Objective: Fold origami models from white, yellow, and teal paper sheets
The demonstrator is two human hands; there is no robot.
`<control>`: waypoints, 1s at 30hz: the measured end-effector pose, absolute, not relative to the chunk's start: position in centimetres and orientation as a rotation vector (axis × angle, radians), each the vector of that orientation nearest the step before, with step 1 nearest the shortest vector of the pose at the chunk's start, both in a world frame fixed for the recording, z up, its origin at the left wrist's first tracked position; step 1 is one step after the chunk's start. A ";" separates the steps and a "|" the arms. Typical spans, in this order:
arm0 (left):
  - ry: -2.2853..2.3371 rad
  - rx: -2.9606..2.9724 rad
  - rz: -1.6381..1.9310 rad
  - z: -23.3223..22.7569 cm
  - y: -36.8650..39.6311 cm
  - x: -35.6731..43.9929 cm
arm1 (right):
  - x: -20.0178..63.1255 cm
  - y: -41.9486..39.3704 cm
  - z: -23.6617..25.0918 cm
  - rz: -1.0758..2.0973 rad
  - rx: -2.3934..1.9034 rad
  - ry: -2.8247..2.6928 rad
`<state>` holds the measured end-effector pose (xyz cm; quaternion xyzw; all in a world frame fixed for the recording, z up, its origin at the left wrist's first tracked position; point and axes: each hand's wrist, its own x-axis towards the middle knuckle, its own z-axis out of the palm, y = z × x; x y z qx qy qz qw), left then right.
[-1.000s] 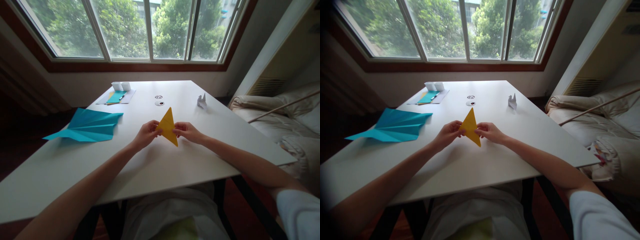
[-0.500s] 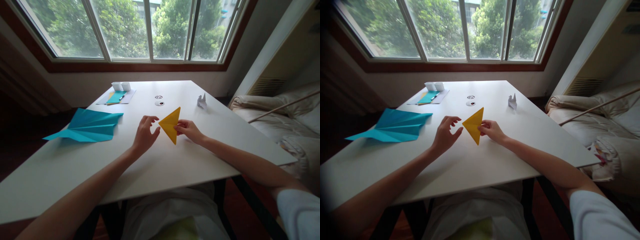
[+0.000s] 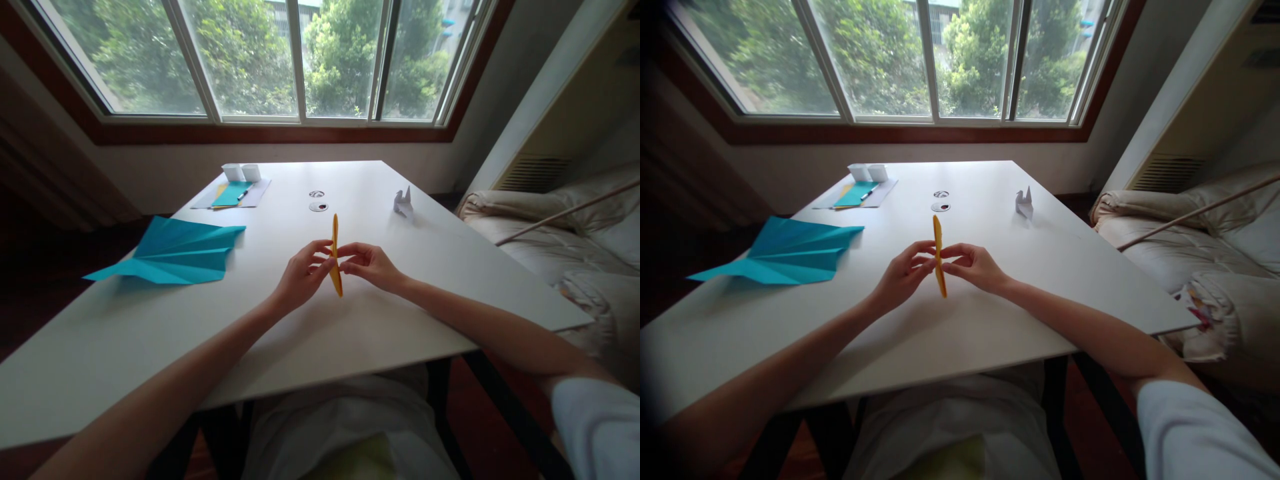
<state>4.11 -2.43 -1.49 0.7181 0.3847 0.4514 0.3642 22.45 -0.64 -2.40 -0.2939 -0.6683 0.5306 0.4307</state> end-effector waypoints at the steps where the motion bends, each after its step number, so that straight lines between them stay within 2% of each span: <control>1: 0.975 1.827 1.163 -1.5 -2.4 4.1 | 22.4 -0.7 -2.4 1.309 -0.737 -1.671; 18: 0.976 1.831 1.200 -1.7 -2.2 4.2 | 22.4 -0.9 -2.7 1.106 -0.743 -1.769; 30: 0.889 1.625 1.223 -1.8 -2.2 4.4 | 22.2 -1.1 -2.5 1.097 -0.767 -1.773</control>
